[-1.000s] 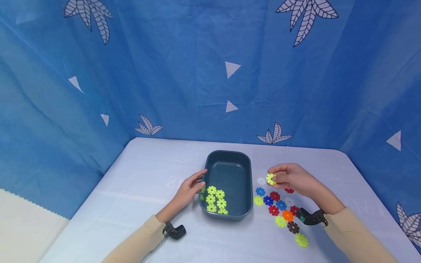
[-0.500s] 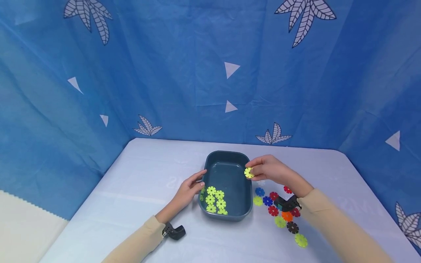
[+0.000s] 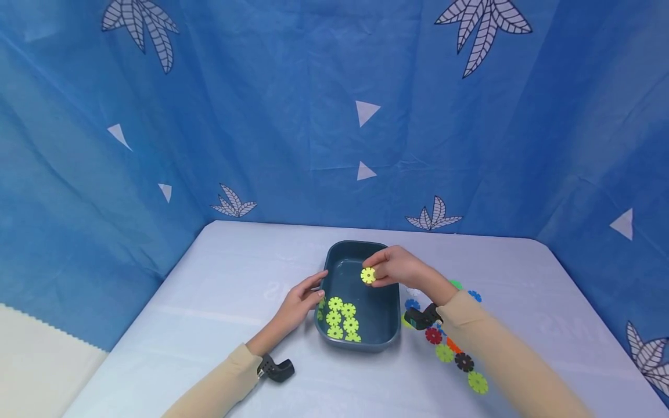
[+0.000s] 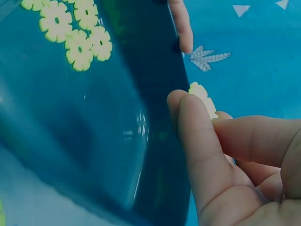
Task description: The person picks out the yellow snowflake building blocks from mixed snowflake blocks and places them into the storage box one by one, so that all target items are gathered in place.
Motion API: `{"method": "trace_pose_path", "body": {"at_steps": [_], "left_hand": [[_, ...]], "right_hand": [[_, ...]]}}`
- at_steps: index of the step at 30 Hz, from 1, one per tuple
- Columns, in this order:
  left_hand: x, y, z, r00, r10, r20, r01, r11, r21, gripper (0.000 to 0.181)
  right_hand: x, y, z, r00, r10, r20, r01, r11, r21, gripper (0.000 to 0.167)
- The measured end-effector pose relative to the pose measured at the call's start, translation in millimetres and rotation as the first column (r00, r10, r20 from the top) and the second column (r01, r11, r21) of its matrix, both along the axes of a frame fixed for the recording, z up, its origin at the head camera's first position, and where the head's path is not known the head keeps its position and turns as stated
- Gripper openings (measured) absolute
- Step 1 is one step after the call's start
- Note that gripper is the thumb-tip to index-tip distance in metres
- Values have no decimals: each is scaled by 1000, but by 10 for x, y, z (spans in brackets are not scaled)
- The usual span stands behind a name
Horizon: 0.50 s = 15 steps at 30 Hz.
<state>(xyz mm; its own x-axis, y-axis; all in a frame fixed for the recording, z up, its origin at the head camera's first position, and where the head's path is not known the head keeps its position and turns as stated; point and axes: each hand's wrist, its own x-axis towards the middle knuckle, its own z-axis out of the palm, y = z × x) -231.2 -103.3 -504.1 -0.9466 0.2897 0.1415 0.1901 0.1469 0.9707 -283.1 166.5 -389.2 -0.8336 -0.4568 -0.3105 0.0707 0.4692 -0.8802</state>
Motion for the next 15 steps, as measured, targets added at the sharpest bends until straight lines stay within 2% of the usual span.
{"method": "trace_pose_path", "body": {"at_steps": [9,15], "left_hand": [[-17,-9,-33,1000,-5,15,5,1000,7,51],[-29,-3,-33,1000,-9,12,9,1000,10,51]], "right_hand": [[-79,-289,-94,1000,-9,-13,9,999,37,34],[-181,-407,-222,996,-80,25,79,995,57,26]]}}
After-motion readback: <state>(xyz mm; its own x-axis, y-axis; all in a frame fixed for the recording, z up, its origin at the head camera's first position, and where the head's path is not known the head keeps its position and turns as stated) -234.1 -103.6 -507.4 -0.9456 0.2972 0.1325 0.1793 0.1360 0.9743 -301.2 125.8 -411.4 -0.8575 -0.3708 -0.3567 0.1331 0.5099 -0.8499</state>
